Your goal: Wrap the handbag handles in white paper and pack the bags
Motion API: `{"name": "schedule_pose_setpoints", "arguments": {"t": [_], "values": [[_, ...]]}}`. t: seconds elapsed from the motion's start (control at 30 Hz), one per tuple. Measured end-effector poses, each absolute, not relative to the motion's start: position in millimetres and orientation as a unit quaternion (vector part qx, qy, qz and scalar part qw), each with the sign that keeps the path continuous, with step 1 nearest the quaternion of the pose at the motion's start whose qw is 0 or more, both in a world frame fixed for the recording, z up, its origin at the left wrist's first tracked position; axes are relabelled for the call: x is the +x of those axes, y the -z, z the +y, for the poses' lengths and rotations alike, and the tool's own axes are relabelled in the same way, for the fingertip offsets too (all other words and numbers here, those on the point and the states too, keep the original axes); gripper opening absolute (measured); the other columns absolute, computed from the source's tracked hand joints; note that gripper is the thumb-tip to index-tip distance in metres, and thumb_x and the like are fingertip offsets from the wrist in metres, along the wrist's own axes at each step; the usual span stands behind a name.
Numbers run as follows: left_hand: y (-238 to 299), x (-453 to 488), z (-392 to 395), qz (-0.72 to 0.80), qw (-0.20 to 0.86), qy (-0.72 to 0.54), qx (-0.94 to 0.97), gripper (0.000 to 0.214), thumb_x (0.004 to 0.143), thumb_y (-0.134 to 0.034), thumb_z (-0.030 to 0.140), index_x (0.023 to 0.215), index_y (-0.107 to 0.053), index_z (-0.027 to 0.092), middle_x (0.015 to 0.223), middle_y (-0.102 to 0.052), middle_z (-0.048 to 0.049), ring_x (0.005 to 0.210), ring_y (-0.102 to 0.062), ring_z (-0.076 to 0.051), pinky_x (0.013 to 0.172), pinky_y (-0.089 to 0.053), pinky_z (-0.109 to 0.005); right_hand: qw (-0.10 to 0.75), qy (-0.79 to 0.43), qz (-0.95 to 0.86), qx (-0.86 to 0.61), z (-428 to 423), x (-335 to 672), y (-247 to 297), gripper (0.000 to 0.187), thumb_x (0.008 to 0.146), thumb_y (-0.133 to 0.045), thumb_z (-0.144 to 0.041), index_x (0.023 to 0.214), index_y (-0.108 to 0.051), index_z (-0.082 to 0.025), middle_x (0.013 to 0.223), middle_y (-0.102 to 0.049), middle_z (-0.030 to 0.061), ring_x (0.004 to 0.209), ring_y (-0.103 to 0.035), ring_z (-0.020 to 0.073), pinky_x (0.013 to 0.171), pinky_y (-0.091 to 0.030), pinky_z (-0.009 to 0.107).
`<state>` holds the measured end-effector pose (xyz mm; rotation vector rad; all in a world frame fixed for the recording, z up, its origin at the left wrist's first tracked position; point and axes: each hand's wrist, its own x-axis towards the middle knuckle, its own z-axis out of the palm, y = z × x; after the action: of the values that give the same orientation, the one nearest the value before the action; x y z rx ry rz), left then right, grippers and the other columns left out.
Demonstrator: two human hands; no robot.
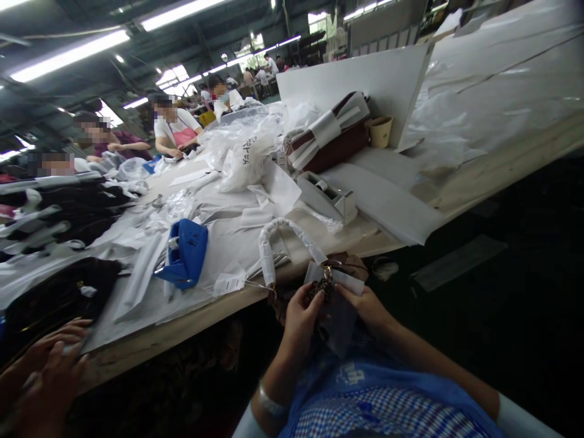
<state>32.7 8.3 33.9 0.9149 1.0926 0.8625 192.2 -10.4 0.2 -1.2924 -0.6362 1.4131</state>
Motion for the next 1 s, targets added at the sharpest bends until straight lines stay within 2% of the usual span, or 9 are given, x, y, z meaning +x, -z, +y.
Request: {"name": "schedule_pose_setpoints", "arguments": {"t": [0.23,0.4,0.6,0.7,0.8,0.9,0.93,1.0], "values": [[-12.0,29.3,10.5,0.525,0.638,-0.392,0.404,0.055,0.073,-0.077,0.054,0.107,-0.063,0.013,0.081,-0.069,-0.0044,0.062,-0.065,-0.015,0.044,-0.046,-0.018,0.526,-0.68,-0.188,-0.475,0.4,186.7,-4.3,0.043,0.063,-0.085,-0.055,0.086,-0.077,-0.02,0.081,-0.078,0.0061,0.07,-0.071,0.0239,0.072,-0.058,0.038],[-7.2,31.6,9.2,0.512,0.659,-0.389,0.391,0.053,0.074,-0.077,0.055,0.102,-0.065,0.012,0.076,-0.066,-0.0024,0.056,-0.059,-0.011,0.042,-0.042,-0.017,0.53,-0.649,-0.198,-0.509,0.7,185.4,-1.2,0.047,0.059,-0.088,-0.051,0.09,-0.075,-0.018,0.084,-0.078,0.0068,0.075,-0.072,0.0255,0.072,-0.059,0.038],[-2.3,32.8,8.2,0.513,0.663,-0.369,0.402,0.054,0.073,-0.074,0.059,0.097,-0.064,0.013,0.07,-0.064,-0.002,0.053,-0.056,-0.012,0.046,-0.043,-0.02,0.515,-0.67,-0.195,-0.498,4.4,185.8,-6.4,0.039,0.066,-0.086,-0.043,0.091,-0.074,-0.016,0.079,-0.077,0.0069,0.074,-0.073,0.0257,0.072,-0.059,0.039],[-0.2,28.3,9.5,0.505,0.635,-0.354,0.465,0.043,0.078,-0.071,0.056,0.085,-0.065,0.014,0.069,-0.062,-0.0018,0.059,-0.056,-0.014,0.051,-0.042,-0.021,0.51,-0.671,-0.181,-0.507,5.6,185.5,-8.5,0.038,0.065,-0.087,-0.04,0.091,-0.074,-0.017,0.08,-0.077,0.0066,0.078,-0.073,0.0268,0.076,-0.06,0.039],[-6.9,19.5,12.2,0.52,0.541,-0.347,0.563,0.032,0.084,-0.067,0.047,0.081,-0.07,0.016,0.076,-0.066,-0.0045,0.071,-0.06,-0.018,0.064,-0.045,-0.025,0.511,-0.669,-0.17,-0.512,6.1,186.3,-8.8,0.037,0.065,-0.087,-0.038,0.093,-0.074,-0.017,0.085,-0.078,0.0069,0.084,-0.074,0.027,0.083,-0.06,0.039],[-17.6,10.3,17.8,0.557,0.413,-0.421,0.585,0.025,0.082,-0.071,0.04,0.1,-0.073,0.022,0.101,-0.069,-0.0075,0.096,-0.062,-0.024,0.089,-0.046,-0.031,0.515,-0.677,-0.162,-0.501,6.2,189.3,-9.7,0.037,0.069,-0.085,-0.036,0.098,-0.073,-0.018,0.09,-0.078,0.008,0.09,-0.074,0.0282,0.085,-0.06,0.04],[-20.1,8.2,20.5,0.564,0.392,-0.449,0.57,0.032,0.08,-0.073,0.038,0.108,-0.072,0.023,0.108,-0.068,-0.0078,0.103,-0.06,-0.025,0.095,-0.044,-0.033,0.513,-0.683,-0.157,-0.495,6.1,190.6,-10.3,0.036,0.07,-0.084,-0.036,0.099,-0.073,-0.019,0.091,-0.078,0.0083,0.09,-0.074,0.0286,0.085,-0.06,0.041],[-22.1,6.6,26.5,0.566,0.419,-0.468,0.534,0.046,0.076,-0.077,0.04,0.118,-0.068,0.024,0.112,-0.069,-0.0083,0.107,-0.061,-0.026,0.098,-0.043,-0.034,0.502,-0.704,-0.15,-0.478,5.9,192.8,-11.3,0.034,0.072,-0.082,-0.036,0.101,-0.072,-0.019,0.093,-0.078,0.0087,0.089,-0.074,0.0287,0.086,-0.06,0.042]]}}
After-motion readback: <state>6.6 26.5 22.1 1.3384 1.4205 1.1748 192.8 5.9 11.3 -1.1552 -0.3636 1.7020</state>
